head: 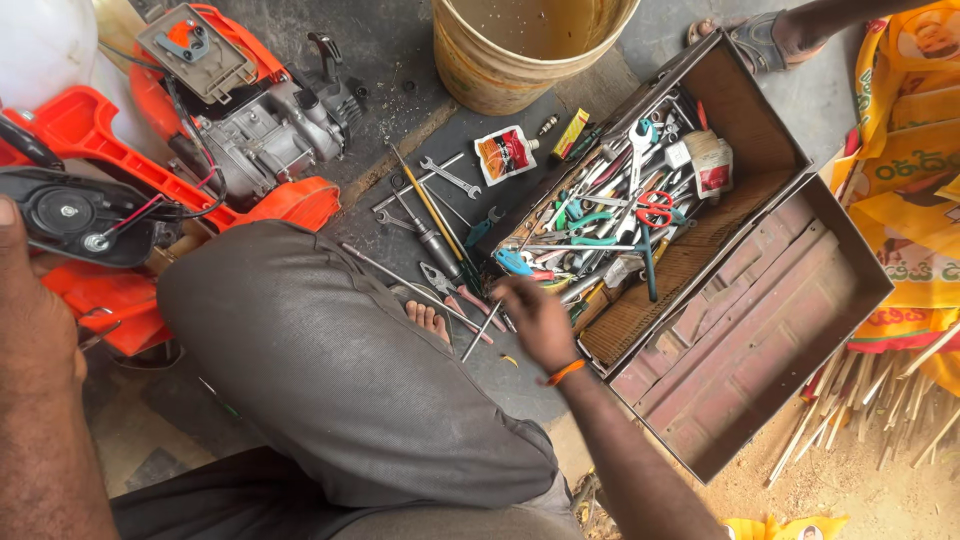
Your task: The person sits on the floor and uses pliers and a screwdriver to adjust a yellow component on a small engine attached to a sprayer. They repeatedly tighten and loosen parts, then reattach the component to the engine.
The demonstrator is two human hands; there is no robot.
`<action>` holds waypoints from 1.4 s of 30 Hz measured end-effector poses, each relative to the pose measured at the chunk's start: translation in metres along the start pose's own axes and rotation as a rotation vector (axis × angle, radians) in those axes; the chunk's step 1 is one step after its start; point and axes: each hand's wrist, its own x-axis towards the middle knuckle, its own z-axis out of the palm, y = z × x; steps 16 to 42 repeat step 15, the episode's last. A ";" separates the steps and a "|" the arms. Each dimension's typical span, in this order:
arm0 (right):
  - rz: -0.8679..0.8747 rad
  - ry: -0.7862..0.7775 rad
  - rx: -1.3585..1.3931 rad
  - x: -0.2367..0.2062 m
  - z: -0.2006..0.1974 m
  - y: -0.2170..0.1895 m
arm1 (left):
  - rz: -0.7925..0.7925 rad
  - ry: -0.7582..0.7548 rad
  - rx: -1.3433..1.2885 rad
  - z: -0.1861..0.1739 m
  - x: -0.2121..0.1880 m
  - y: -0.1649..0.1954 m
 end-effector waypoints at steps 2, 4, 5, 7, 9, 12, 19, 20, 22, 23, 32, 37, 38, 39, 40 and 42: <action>0.095 0.136 -0.015 0.020 -0.023 0.023 | 0.062 -0.049 -0.072 0.004 0.001 0.003; 0.208 0.226 0.160 0.045 -0.046 0.049 | 0.042 -0.015 0.040 0.009 -0.001 0.008; 0.283 0.252 0.317 0.054 -0.055 0.061 | 0.033 0.007 0.097 0.009 -0.002 0.011; 0.375 0.334 0.304 0.067 -0.073 0.076 | 0.174 -0.091 0.016 0.010 -0.004 0.015; 0.389 0.391 0.065 0.076 -0.079 0.072 | 0.212 -0.071 -0.036 0.011 -0.005 0.015; 0.069 0.498 -0.704 0.078 -0.088 0.056 | 0.227 0.030 -0.021 0.011 0.000 0.013; -0.545 0.623 -1.264 0.063 -0.077 -0.017 | 0.359 0.011 0.095 0.008 0.000 0.005; -0.545 0.623 -1.264 0.063 -0.077 -0.017 | 0.359 0.011 0.095 0.008 0.000 0.005; -0.545 0.623 -1.264 0.063 -0.077 -0.017 | 0.359 0.011 0.095 0.008 0.000 0.005; -0.545 0.623 -1.264 0.063 -0.077 -0.017 | 0.359 0.011 0.095 0.008 0.000 0.005; -0.545 0.623 -1.264 0.063 -0.077 -0.017 | 0.359 0.011 0.095 0.008 0.000 0.005; -0.545 0.623 -1.264 0.063 -0.077 -0.017 | 0.359 0.011 0.095 0.008 0.000 0.005; -0.545 0.623 -1.264 0.063 -0.077 -0.017 | 0.359 0.011 0.095 0.008 0.000 0.005; -0.545 0.623 -1.264 0.063 -0.077 -0.017 | 0.359 0.011 0.095 0.008 0.000 0.005; -0.545 0.623 -1.264 0.063 -0.077 -0.017 | 0.359 0.011 0.095 0.008 0.000 0.005; -0.545 0.623 -1.264 0.063 -0.077 -0.017 | 0.359 0.011 0.095 0.008 0.000 0.005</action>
